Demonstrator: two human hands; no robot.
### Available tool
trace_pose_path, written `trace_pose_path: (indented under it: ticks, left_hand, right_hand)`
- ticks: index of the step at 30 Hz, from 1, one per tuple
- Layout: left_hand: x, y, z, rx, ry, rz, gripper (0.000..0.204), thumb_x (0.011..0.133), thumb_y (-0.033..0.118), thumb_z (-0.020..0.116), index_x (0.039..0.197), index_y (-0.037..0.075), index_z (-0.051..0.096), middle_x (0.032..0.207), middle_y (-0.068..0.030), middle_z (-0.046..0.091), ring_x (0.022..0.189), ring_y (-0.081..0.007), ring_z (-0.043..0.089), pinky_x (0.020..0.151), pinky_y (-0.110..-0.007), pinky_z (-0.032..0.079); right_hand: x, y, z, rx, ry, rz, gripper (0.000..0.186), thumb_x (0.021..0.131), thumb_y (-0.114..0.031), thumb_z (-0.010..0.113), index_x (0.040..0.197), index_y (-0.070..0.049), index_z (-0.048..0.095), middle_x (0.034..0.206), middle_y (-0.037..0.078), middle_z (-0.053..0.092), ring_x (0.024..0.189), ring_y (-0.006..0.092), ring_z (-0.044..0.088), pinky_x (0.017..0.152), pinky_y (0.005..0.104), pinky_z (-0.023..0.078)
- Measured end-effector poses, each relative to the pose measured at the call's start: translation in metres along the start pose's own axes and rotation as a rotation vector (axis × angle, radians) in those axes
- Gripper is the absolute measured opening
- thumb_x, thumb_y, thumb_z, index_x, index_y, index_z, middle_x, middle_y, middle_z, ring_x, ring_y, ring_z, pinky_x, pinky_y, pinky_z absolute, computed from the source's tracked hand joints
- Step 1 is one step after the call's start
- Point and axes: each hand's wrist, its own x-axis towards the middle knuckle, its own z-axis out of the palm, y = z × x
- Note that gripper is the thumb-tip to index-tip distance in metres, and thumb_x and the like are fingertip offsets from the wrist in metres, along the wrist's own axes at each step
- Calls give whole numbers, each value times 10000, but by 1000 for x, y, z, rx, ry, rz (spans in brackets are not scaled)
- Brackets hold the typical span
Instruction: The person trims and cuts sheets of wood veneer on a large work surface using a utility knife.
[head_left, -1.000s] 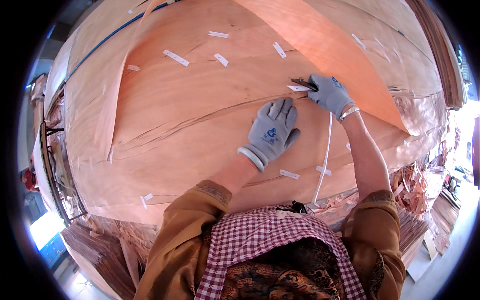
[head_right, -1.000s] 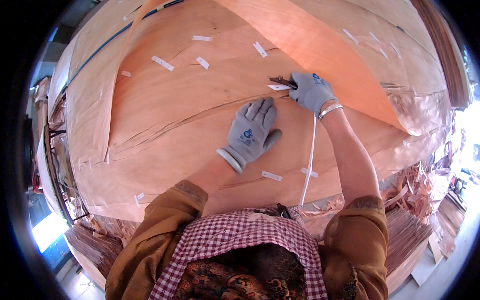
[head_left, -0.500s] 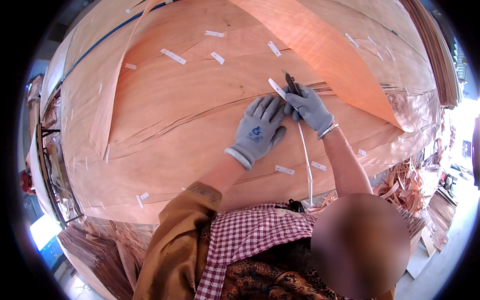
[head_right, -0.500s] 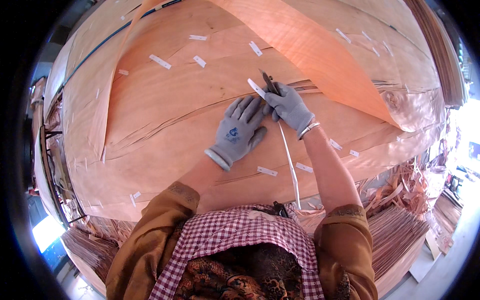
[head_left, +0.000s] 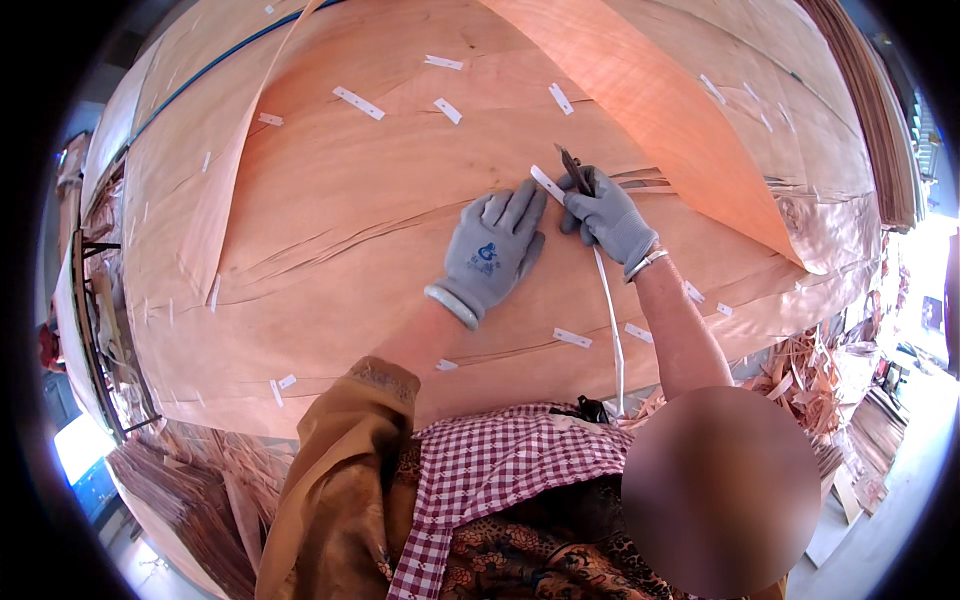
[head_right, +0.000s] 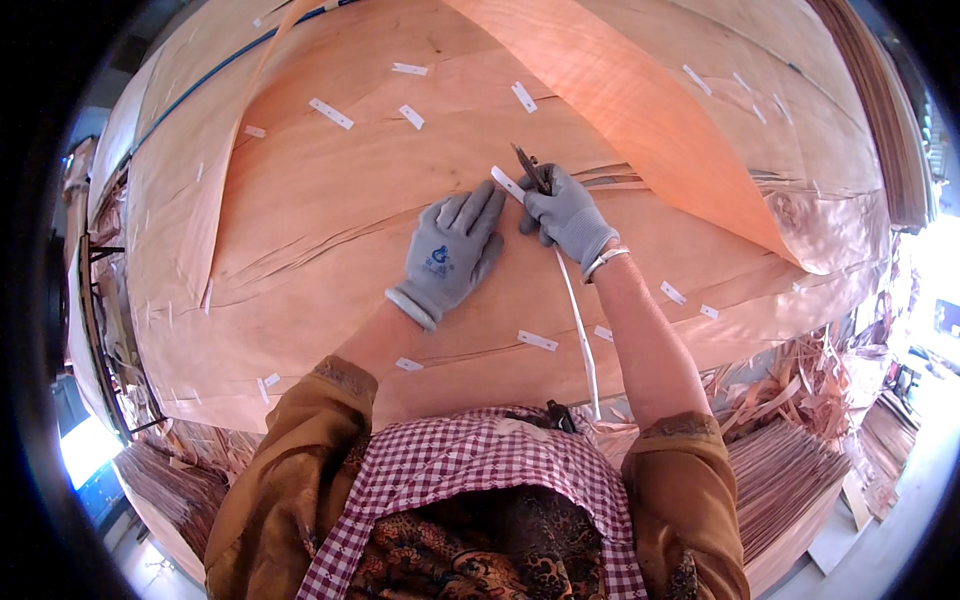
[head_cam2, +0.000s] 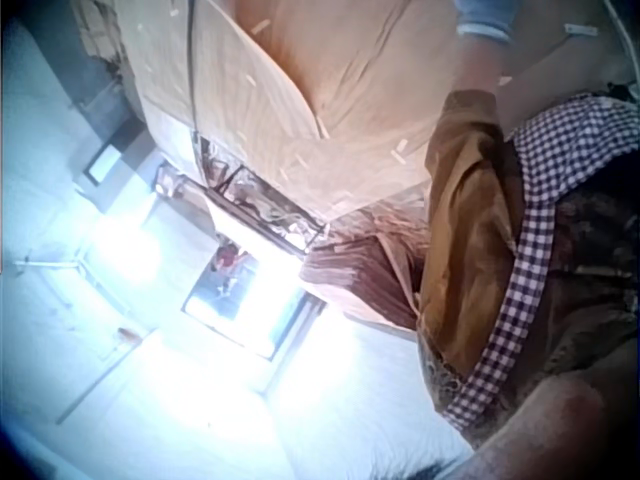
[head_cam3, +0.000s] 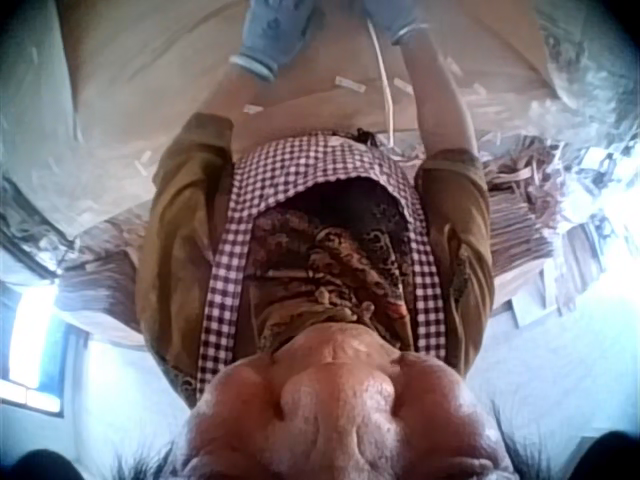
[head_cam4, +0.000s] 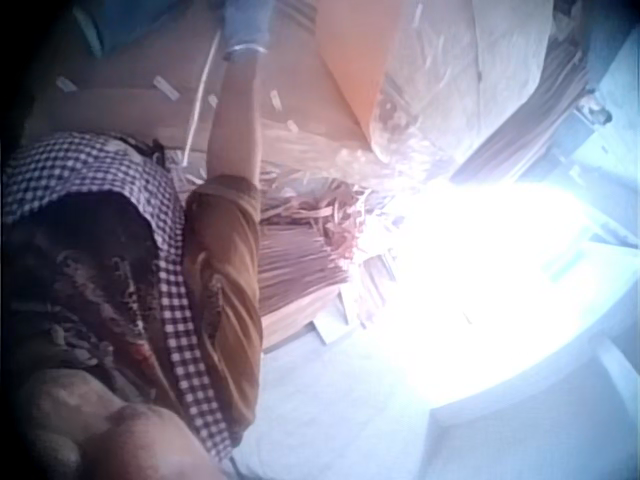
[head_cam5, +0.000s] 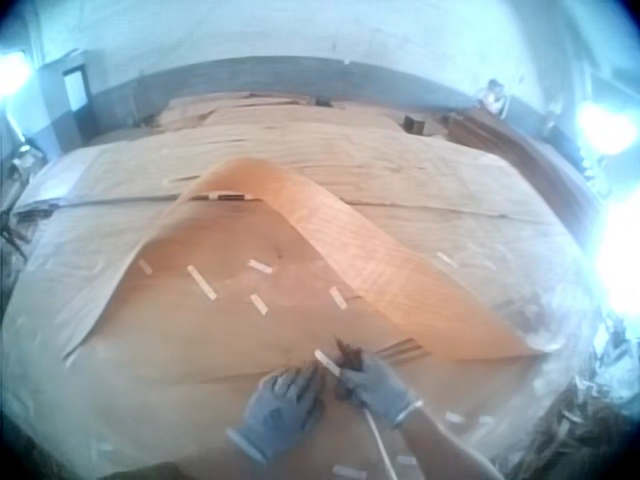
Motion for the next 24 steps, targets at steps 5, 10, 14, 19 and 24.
trace_pose_path:
  ticks: [5, 10, 14, 19, 24]
  left_hand:
    - [19, 7, -7, 94, -172, -56, 478, 870, 340, 576, 1307, 147, 550, 1377, -60, 509, 1041, -204, 546, 820, -376, 439]
    - [19, 1, -8, 76, -194, -66, 440, 892, 364, 546, 1308, 221, 550, 1383, -50, 492, 1015, -220, 557, 773, -397, 444]
    - [23, 5, -4, 112, -204, -69, 413, 885, 352, 555, 1280, 234, 557, 1365, -40, 486, 1035, -213, 547, 777, -405, 444]
    - [10, -2, -9, 22, -201, -63, 429, 851, 329, 592, 1268, 242, 542, 1339, -15, 481, 1079, -206, 512, 791, -367, 435]
    - [-52, -35, -24, -9, 48, -76, 418, 851, 311, 592, 1222, 119, 598, 1317, -63, 542, 1230, -257, 477, 1016, -423, 371]
  right_hand:
    - [-3, -4, 2, -156, 44, 0, 208, 924, -170, 604, 1019, -19, 498, 679, 71, 587, 486, 112, 528, 405, 241, 400]
    - [-22, -1, 3, -208, 103, -22, 219, 920, -155, 604, 875, -1, 456, 682, 100, 591, 486, 172, 566, 429, 291, 460]
    - [-34, 12, -4, -73, -84, 0, 156, 914, -128, 594, 918, 5, 515, 674, 93, 590, 521, 159, 588, 438, 285, 482]
    - [-48, -19, 31, -95, -229, -102, 196, 924, -161, 618, 1003, 15, 589, 745, 79, 632, 565, 121, 575, 505, 253, 481]
    - [-23, -32, 65, -134, -310, -128, 241, 924, -214, 627, 1039, -2, 609, 785, 44, 645, 596, 98, 568, 512, 243, 473]
